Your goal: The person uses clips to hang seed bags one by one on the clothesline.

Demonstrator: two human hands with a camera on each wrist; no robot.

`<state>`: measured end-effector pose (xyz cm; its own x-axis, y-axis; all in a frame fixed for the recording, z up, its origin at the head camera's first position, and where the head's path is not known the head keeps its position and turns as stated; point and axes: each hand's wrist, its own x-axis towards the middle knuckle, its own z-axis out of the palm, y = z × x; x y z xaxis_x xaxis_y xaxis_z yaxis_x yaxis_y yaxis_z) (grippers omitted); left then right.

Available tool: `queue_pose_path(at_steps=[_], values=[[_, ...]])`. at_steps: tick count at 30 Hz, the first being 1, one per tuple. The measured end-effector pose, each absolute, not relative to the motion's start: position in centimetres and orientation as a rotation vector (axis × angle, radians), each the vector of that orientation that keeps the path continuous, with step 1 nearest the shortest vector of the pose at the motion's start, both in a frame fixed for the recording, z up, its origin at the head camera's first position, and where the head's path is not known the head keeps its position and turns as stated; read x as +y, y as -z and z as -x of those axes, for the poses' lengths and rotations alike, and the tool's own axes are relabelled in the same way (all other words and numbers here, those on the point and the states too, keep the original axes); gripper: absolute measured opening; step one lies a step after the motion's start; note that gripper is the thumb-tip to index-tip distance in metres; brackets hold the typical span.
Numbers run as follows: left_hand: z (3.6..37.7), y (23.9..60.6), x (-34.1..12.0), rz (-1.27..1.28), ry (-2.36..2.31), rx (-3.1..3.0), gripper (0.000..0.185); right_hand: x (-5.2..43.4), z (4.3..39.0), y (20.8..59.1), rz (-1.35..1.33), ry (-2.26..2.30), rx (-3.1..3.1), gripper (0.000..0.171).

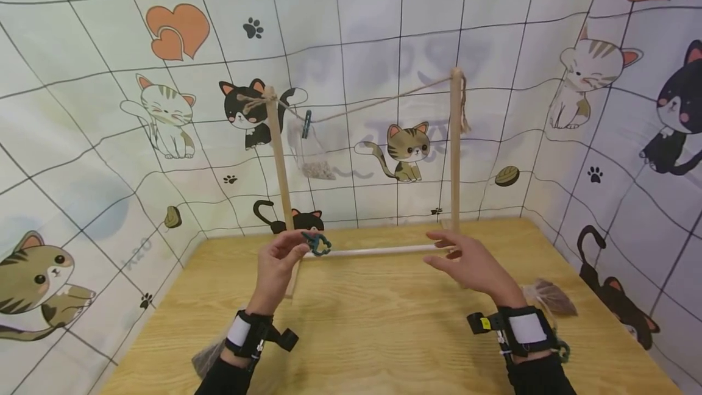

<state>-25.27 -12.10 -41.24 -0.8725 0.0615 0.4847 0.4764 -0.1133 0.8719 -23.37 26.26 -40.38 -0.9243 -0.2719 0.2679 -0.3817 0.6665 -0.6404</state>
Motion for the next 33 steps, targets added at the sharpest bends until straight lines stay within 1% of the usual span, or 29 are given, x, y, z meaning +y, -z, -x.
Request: queue_pose_path(at_steps=[7, 15, 18, 21, 27, 33], values=[[25.5, 41.2, -12.5, 0.607, 2.092, -1.833, 0.031, 31.4, 22.6, 39.0, -0.434, -0.986, -2.848, 0.070], [25.9, 41.3, -12.8, 0.626, 2.074, -1.799, 0.031, 36.1, 21.7, 38.7, -0.353, -0.969, -2.958, 0.083], [25.9, 41.2, -12.8, 0.611, 2.064, -1.805, 0.030, 37.6, 21.3, 38.8, -0.308, -0.949, -2.993, 0.085], [25.8, 41.1, -13.0, 0.584, 2.058, -1.815, 0.029, 39.2, 20.9, 39.1, -0.278, -0.905, -3.016, 0.083], [25.8, 40.9, -13.1, 0.558, 2.084, -1.809, 0.028, 42.1, 20.4, 40.5, -0.167, -0.898, -3.103, 0.083], [25.8, 40.8, -13.3, 0.528, 2.078, -1.800, 0.027, 44.4, 20.9, 42.5, -0.201, -0.868, -3.199, 0.084]])
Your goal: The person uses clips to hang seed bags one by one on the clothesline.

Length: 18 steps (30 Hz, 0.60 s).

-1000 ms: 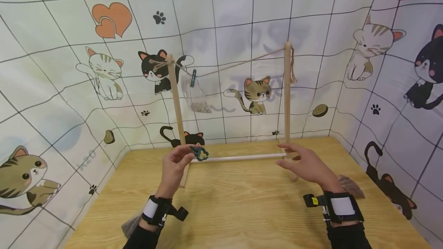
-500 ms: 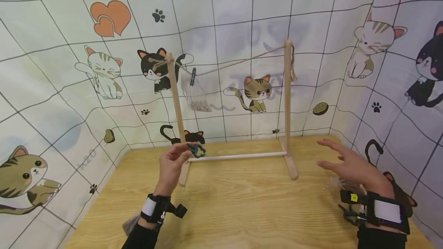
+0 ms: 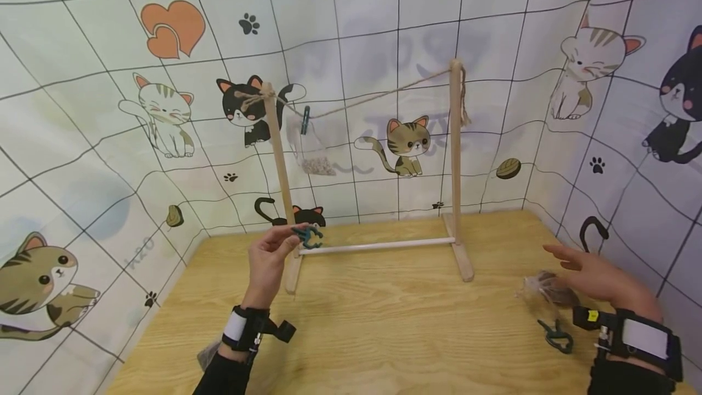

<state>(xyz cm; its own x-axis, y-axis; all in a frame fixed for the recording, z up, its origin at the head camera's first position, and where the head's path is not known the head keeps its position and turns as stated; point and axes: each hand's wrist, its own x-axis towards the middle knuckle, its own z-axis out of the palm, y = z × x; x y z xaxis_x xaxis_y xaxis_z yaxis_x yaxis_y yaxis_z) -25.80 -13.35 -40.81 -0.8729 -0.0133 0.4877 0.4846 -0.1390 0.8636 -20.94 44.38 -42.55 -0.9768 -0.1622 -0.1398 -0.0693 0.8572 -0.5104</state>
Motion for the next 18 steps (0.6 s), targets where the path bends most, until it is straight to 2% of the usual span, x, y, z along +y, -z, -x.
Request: queue_pose_path(at_steps=[8, 18], values=[[25.7, 40.8, -13.5, 0.522, 2.116, -1.762, 0.028, 45.9, 21.5, 44.6, 0.163, 0.727, 2.806, 0.080], [25.8, 40.7, -13.6, 0.567, 2.079, -1.776, 0.028, 46.2, 22.4, 47.0, 0.114, 0.901, 2.696, 0.081]])
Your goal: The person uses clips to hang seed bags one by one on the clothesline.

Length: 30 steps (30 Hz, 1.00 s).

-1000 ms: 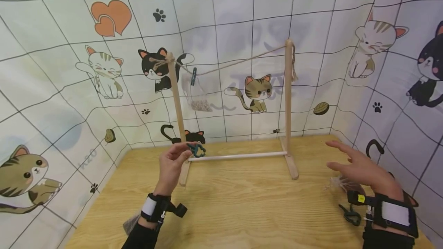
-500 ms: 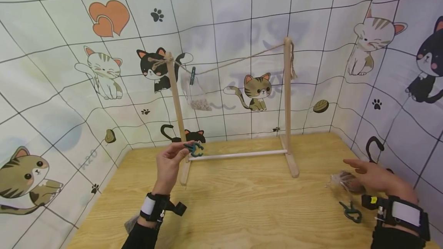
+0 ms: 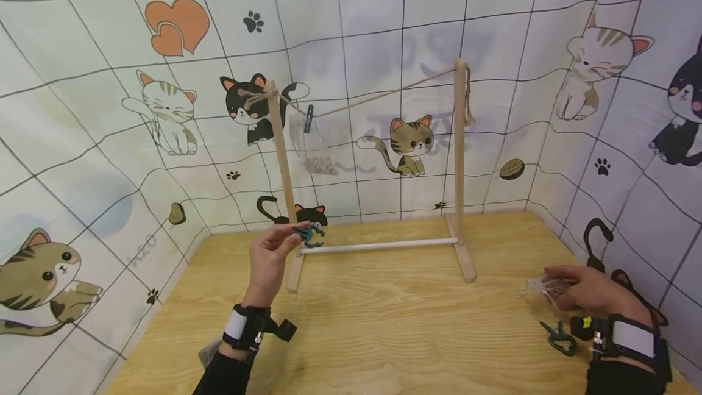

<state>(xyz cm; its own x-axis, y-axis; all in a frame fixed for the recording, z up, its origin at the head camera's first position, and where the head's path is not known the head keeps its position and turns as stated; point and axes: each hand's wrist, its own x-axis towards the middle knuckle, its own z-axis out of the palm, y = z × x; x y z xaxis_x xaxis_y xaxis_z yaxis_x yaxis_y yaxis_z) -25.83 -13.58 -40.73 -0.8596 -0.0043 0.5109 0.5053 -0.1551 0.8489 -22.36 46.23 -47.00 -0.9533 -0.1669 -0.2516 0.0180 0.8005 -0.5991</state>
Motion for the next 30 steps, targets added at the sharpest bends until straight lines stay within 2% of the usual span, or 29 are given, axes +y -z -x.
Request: queue_pose_path(at_steps=[15, 22, 30], values=[[25.7, 40.7, -13.5, 0.547, 2.086, -1.802, 0.029, 46.8, 22.7, 48.4, -0.053, 0.883, 2.796, 0.082], [25.8, 40.8, -13.5, 0.558, 2.080, -1.802, 0.028, 47.2, 23.0, 48.8, -0.127, 0.729, 2.897, 0.095], [25.9, 40.8, -13.5, 0.552, 2.066, -1.801, 0.027, 46.7, 23.1, 48.7, -0.258, 0.776, 2.905, 0.108]])
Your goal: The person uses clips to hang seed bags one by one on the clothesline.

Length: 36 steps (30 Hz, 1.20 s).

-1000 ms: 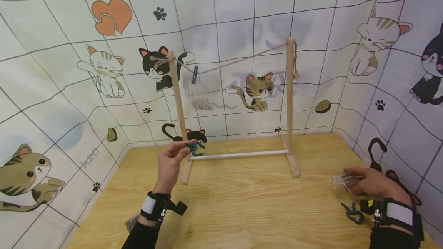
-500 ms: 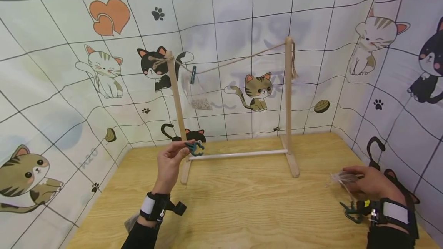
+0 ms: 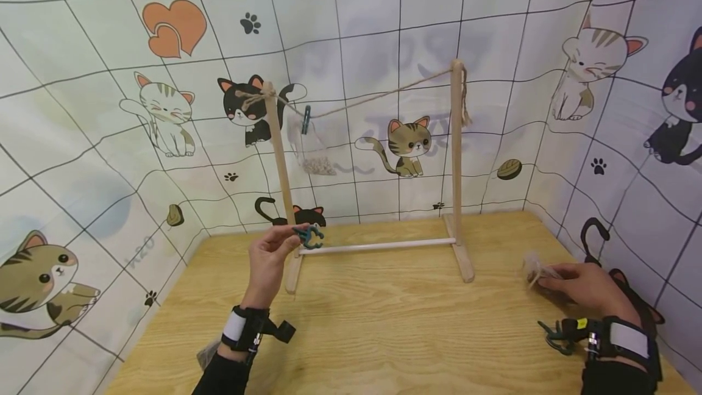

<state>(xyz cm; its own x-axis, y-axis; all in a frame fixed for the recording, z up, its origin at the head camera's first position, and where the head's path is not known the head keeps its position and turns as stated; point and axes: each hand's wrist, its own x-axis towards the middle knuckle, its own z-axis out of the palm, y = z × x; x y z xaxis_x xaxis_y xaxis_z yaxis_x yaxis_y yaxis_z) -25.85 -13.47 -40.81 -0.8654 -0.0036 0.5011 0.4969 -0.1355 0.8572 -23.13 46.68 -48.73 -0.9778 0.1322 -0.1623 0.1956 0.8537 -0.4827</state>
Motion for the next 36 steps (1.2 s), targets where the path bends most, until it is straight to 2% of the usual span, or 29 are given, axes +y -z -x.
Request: queue_pose_path(at_steps=[7, 12, 19, 36], values=[[25.7, 40.8, -13.4, 0.561, 2.082, -1.769, 0.027, 46.7, 23.6, 48.7, -0.307, 0.898, 2.830, 0.114], [25.7, 40.7, -13.4, 0.576, 2.093, -1.744, 0.027, 46.0, 23.7, 47.6, -0.260, 0.901, 2.808, 0.111], [25.8, 40.6, -13.4, 0.567, 2.103, -1.723, 0.027, 44.6, 23.5, 46.0, -0.159, 0.949, 2.787, 0.098], [26.0, 40.7, -13.6, 0.506, 2.084, -1.742, 0.025, 40.4, 24.6, 46.3, 0.069, 1.196, 2.759, 0.059]])
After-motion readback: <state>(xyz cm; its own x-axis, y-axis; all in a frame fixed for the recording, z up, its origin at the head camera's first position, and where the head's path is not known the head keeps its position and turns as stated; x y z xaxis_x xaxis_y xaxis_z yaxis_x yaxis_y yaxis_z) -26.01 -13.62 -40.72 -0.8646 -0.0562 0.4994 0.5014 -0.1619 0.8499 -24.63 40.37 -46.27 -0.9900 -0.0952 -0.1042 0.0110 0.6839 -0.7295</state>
